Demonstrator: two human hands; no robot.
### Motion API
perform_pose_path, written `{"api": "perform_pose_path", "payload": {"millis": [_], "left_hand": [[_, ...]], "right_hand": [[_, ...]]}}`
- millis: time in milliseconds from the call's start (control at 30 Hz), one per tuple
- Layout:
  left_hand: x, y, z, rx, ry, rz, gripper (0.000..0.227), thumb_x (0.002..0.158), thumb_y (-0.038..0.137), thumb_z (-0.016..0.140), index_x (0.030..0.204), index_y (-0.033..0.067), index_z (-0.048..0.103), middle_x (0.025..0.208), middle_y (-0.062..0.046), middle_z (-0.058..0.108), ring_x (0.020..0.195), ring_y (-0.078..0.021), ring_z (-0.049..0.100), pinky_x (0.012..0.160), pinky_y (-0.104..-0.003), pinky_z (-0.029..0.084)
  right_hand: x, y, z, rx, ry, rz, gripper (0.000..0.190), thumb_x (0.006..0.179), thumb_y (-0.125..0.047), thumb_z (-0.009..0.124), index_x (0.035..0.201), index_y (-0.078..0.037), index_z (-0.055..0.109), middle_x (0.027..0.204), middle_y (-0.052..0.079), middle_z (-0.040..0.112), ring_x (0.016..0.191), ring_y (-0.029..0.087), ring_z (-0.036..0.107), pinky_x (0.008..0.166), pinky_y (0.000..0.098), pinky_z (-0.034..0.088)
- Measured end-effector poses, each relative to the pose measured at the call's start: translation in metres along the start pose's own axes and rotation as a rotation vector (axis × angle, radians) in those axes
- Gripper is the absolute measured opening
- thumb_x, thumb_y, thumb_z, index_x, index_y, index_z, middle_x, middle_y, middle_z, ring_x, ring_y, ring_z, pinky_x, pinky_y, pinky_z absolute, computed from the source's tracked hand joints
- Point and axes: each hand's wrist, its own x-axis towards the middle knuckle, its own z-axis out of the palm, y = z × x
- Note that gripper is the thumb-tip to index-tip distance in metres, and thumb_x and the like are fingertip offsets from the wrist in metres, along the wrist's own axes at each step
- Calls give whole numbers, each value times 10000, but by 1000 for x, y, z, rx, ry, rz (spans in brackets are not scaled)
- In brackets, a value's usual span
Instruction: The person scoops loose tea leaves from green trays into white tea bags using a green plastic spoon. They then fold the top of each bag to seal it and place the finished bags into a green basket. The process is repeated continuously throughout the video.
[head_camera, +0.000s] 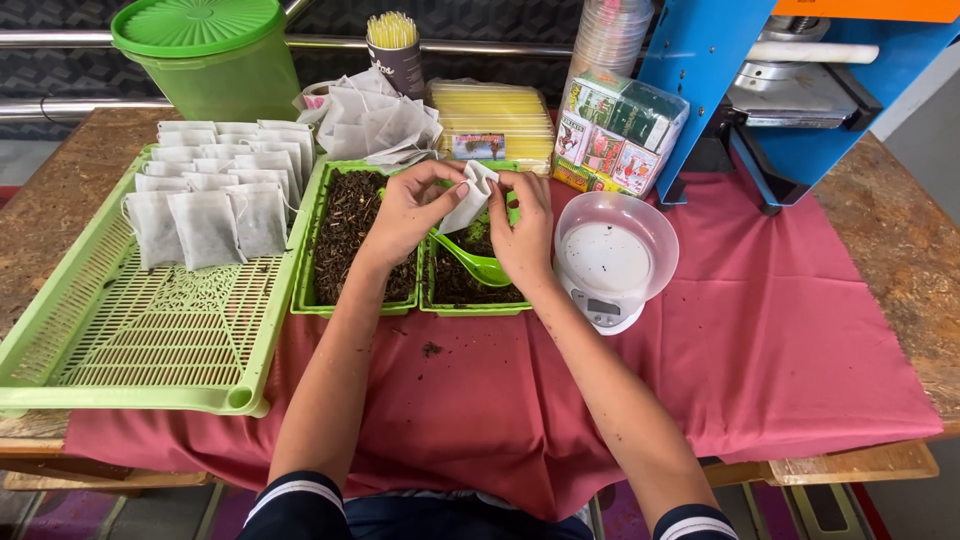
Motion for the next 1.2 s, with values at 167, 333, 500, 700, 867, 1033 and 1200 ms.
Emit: {"api": "perform_pose_path", "payload": {"millis": [167,333,500,700,867,1033,1200], "left_hand": [[-1,-3,-4,20,52,-20,108,933,87,774,1022,30,752,1053,-96,747,1025,-145,668,837,-293,561],[3,-1,-4,19,92,-21,143,938,113,786,1043,17,769,1031,-103,750,1002,-131,669,821,-285,572],[-4,11,-1,38,129,29,146,923,121,802,1057,64,785,973,-73,751,963,-113,663,819,-282,568],[-2,5,-1,66,105,35,162,933,150,796,1078,78,785,991,-78,761,995,-158,702,838,-319,568],[-9,10,0,70,89,53,130,965,110,737,1085,88,783,950,-62,747,941,-122,695,766,-263,568],[-21,2,-10,97,103,48,163,985,80,703,1131,96,773,971,-53,749,934,-117,698,747,-255,576],[-20,-13,-17,104,139,108,322,995,7,666,1295,123,654,954,-61,723,918,-141,678,753,-297,566]], "right_hand": [[-1,-8,0,62,-10,49,194,1008,6,626,1162,-92,559,1004,71,560,992,276,581,775,397,558],[3,-2,-1,57,23,55,183,1009,-50,632,1109,-112,491,988,40,487,975,259,580,747,379,560],[5,-14,-5,21,8,-162,166,1045,-160,645,894,-113,595,812,33,544,810,266,536,763,360,456],[3,-10,-1,62,-32,-197,148,1003,-182,723,926,-122,612,834,6,588,869,251,558,788,346,470],[3,-15,-2,9,8,-219,122,1024,-63,654,922,-66,587,828,101,559,795,325,531,749,401,463],[0,-14,2,20,-11,-197,134,1028,-60,644,903,-67,595,818,73,556,788,288,524,764,380,454],[-1,-7,4,3,-119,-184,110,1030,-65,651,923,-67,625,823,48,530,829,253,504,803,385,420]]}}
